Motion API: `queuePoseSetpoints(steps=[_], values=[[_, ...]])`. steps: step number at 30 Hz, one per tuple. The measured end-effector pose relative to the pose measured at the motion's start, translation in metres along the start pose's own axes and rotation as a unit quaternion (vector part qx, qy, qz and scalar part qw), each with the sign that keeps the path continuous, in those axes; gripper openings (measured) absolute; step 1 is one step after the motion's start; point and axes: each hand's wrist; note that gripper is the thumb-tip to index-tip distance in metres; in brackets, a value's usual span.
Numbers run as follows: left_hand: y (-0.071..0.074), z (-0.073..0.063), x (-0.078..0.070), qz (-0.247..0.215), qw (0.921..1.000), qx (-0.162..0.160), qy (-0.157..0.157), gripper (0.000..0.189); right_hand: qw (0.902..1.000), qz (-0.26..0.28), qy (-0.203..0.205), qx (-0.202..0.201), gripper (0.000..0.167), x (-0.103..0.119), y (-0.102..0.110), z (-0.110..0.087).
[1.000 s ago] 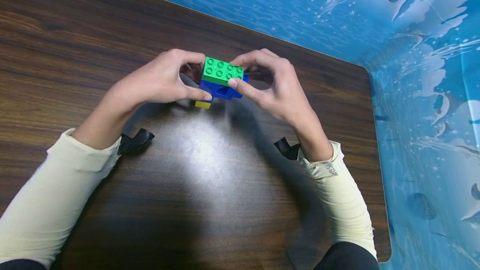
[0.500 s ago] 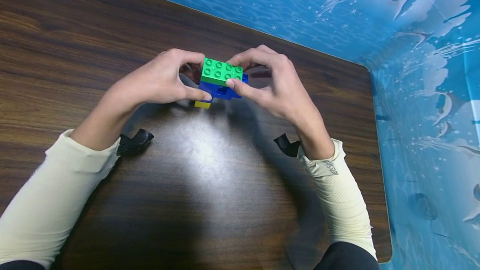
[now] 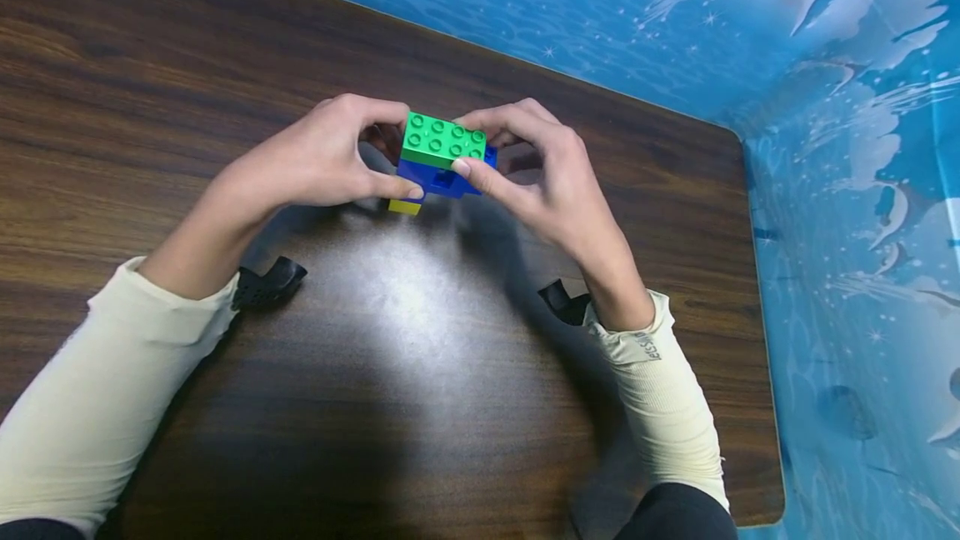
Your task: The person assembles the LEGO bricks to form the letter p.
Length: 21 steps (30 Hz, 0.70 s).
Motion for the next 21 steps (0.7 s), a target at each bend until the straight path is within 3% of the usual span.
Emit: queuePoseSetpoints(steps=[13,21], values=[[-0.0035,0.0005,-0.0040,0.025,0.9995,-0.016,-0.009,0.055,0.9996,-0.007,-0.025,0.006,0.036,-0.0007,0.0013,-0.0008],[-0.0026,0.0006,-0.0072,0.006,0.9987,-0.049,-0.015,0.056,0.9995,-0.014,-0.014,-0.023,0.036,-0.0051,0.0028,0.0053]])
Point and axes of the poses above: each hand's wrist, its own z-axis towards the middle knuckle, its own y-axis out of the back of the hand, x = y × z, and after that the axes turned 7 degrees about -x, right-handed
